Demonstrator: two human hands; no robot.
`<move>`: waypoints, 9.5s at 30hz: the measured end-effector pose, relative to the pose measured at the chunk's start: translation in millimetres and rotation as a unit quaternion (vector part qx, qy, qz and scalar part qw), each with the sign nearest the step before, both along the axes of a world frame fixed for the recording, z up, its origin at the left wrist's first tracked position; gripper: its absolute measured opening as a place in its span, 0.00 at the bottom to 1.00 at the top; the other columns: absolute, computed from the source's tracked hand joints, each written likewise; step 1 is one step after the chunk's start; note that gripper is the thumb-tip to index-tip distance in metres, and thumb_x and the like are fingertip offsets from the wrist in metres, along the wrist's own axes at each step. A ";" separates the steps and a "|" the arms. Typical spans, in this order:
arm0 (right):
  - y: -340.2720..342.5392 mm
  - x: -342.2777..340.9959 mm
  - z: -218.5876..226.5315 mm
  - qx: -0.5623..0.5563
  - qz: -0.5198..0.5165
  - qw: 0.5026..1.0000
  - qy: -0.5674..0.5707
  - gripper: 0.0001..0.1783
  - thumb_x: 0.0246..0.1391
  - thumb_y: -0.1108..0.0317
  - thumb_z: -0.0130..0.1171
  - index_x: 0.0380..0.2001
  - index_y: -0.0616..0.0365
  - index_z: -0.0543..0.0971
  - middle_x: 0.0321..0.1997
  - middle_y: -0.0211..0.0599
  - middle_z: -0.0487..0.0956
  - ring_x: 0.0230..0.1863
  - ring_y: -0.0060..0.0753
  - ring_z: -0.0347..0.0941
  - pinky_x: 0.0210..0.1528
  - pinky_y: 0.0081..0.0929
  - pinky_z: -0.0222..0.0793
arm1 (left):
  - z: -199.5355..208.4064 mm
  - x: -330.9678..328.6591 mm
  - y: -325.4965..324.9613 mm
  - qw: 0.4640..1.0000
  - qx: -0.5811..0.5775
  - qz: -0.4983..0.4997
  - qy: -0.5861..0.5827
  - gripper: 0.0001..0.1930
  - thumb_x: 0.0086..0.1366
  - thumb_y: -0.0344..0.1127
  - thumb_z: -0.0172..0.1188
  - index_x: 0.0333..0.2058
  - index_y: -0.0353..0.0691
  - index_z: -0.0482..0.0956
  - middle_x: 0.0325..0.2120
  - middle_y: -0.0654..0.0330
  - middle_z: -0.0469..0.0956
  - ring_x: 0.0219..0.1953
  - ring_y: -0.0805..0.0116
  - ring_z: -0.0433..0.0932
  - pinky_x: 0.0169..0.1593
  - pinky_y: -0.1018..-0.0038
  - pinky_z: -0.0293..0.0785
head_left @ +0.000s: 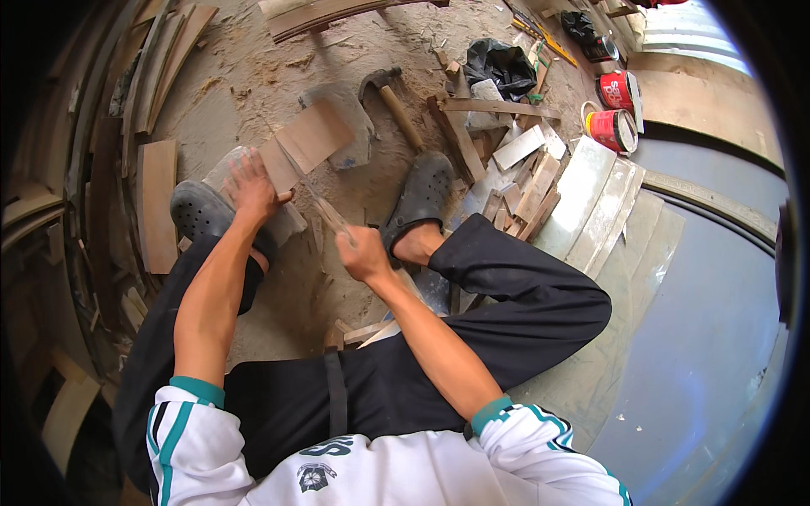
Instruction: The person uses a chisel to carve a small wooden block while sitting on the floor. They then pick up a larger wooden frame and inspect it.
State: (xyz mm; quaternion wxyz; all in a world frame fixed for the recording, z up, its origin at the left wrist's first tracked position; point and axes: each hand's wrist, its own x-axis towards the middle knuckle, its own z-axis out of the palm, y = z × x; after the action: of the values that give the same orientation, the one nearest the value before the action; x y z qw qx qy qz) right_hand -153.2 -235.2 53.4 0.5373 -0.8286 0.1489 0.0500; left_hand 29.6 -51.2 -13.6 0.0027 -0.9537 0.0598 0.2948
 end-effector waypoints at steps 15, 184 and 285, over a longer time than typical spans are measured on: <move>-13.0 -17.5 23.2 0.034 0.004 0.999 0.027 0.15 0.53 0.64 0.54 0.20 0.66 0.73 0.22 0.61 0.72 0.26 0.67 0.71 0.27 0.50 0.64 | -0.5 -0.7 3.6 1.000 0.015 0.000 0.014 0.67 0.47 0.62 0.72 0.70 0.38 0.31 0.71 0.43 0.38 0.71 0.32 0.32 0.67 0.36 0.39; -5.6 -10.1 115.5 -0.005 0.085 0.993 0.076 0.18 0.59 0.63 0.44 0.20 0.64 0.71 0.14 0.43 0.69 0.18 0.40 0.69 0.25 0.36 0.61 | 7.3 3.3 17.0 0.999 0.042 0.002 0.007 0.70 0.43 0.68 0.70 0.71 0.46 0.30 0.72 0.48 0.38 0.72 0.34 0.33 0.67 0.36 0.38; 15.3 -32.5 149.5 -0.054 0.039 0.994 0.086 0.12 0.54 0.67 0.60 0.24 0.64 0.73 0.18 0.48 0.72 0.21 0.45 0.71 0.27 0.38 0.65 | 14.6 -2.3 16.2 0.996 -0.048 0.068 -0.027 0.71 0.37 0.51 0.80 0.72 0.48 0.36 0.71 0.43 0.40 0.70 0.31 0.45 0.59 0.28 0.55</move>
State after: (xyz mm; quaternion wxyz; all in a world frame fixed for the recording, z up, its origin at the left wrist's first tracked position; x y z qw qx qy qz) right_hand -185.7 -219.9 203.0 0.4743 -0.8543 0.1652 0.1341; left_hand 27.3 -35.0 1.0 -0.0614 -0.9621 0.0085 0.2656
